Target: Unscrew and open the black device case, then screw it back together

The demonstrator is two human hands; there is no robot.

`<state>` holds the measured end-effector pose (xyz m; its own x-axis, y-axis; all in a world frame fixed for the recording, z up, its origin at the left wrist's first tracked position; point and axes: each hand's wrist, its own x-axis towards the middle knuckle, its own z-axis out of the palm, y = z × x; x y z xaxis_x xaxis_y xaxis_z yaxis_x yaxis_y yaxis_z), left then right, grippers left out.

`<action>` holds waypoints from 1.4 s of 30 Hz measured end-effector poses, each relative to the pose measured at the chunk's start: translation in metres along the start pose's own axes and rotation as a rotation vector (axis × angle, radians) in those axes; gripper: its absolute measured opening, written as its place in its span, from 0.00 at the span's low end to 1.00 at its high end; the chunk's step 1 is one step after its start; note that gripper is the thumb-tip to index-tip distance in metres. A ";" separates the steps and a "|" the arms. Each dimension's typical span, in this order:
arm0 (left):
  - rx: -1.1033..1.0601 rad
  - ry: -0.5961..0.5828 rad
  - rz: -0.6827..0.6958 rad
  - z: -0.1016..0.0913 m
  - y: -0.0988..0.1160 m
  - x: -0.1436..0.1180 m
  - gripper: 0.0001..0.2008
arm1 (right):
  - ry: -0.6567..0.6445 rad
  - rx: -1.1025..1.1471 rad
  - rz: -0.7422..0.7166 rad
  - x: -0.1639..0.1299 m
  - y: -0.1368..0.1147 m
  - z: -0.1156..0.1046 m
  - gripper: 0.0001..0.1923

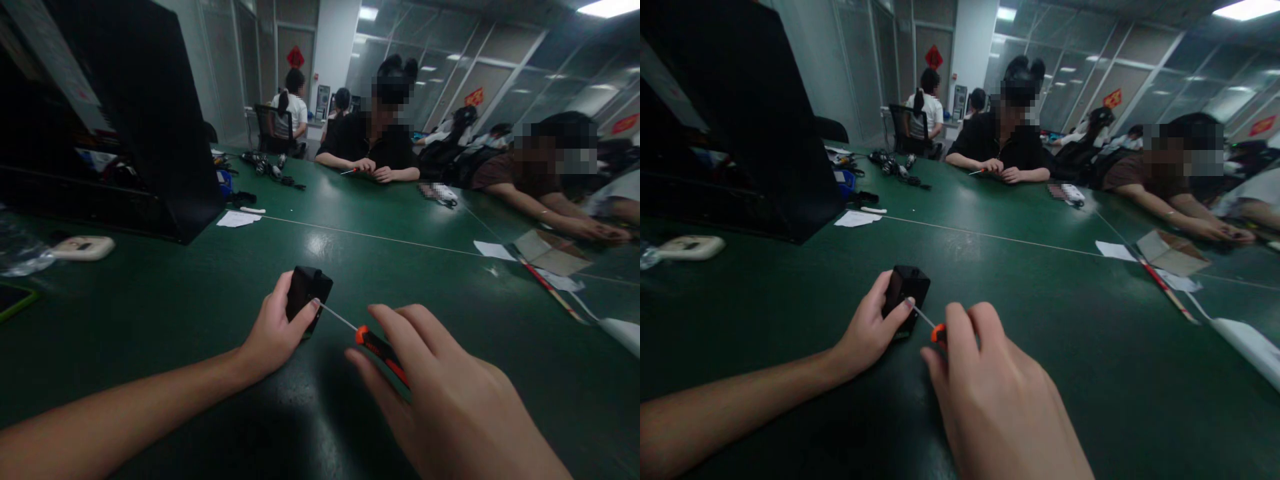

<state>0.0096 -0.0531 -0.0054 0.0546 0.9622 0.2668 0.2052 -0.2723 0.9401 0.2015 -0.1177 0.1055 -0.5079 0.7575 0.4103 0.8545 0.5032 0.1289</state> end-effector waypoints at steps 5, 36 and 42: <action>0.009 0.000 0.003 0.000 0.001 -0.001 0.17 | -0.050 -0.004 -0.024 -0.002 0.002 0.001 0.06; -0.062 -0.108 -0.021 -0.001 0.003 -0.002 0.14 | 0.018 -0.143 -0.124 0.008 0.032 -0.014 0.20; -0.015 -0.117 0.018 0.000 0.003 -0.002 0.15 | -0.016 -0.177 -0.125 0.006 0.033 -0.015 0.21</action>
<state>0.0097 -0.0556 -0.0025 0.1723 0.9506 0.2582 0.1884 -0.2891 0.9386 0.2278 -0.1025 0.1255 -0.6116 0.7010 0.3668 0.7898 0.5141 0.3346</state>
